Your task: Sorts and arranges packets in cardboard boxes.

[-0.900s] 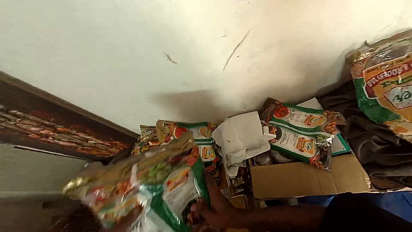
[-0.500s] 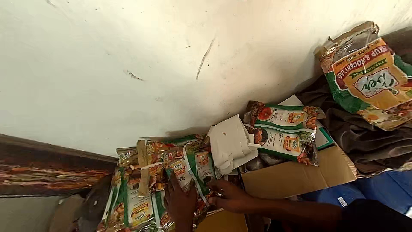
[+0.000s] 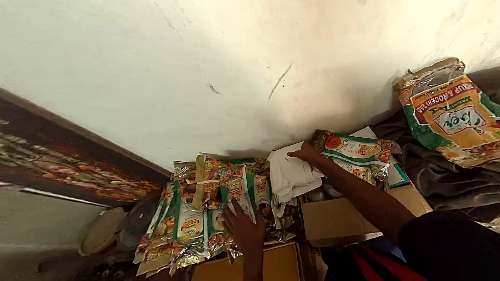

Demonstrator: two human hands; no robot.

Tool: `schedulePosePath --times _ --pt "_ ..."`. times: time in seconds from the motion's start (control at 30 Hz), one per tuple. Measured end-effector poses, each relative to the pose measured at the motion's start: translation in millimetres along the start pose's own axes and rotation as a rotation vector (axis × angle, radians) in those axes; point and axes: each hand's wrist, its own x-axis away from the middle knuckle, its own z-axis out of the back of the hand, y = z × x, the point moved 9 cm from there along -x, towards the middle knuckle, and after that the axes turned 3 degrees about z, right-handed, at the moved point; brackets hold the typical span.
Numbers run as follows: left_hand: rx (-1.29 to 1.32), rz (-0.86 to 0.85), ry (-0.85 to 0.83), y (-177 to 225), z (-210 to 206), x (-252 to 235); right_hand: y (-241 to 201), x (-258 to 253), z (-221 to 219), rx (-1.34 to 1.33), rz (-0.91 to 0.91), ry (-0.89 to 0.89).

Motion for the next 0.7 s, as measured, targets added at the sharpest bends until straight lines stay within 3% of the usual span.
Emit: schedulePosePath --times 0.1,0.2,0.33,0.43,0.53,0.63,0.7 --pt "0.113 0.017 0.036 -3.7 -0.6 33.1 -10.6 7.1 -20.7 -0.395 -0.080 -0.064" --pt "0.274 0.043 0.023 -11.2 -3.7 64.4 -33.7 12.2 -40.7 -0.286 0.008 -0.083" --pt "0.529 0.154 -0.093 -31.5 -9.7 89.3 -135.6 43.4 -41.9 0.126 0.366 -0.060" --pt "0.680 0.263 -0.179 -50.4 -4.8 101.0 -228.2 91.9 -20.6 0.179 0.586 -0.080" --pt "1.081 0.383 -0.272 -50.0 15.5 105.9 -307.5 153.9 4.5 0.130 0.940 -0.098" --pt "1.732 0.430 -0.315 -30.0 48.9 100.2 -337.9 248.9 11.6 0.188 1.415 0.004" --pt "2.168 0.336 -0.393 -16.0 70.9 94.4 -313.0 317.1 -7.2 0.228 1.721 0.059"
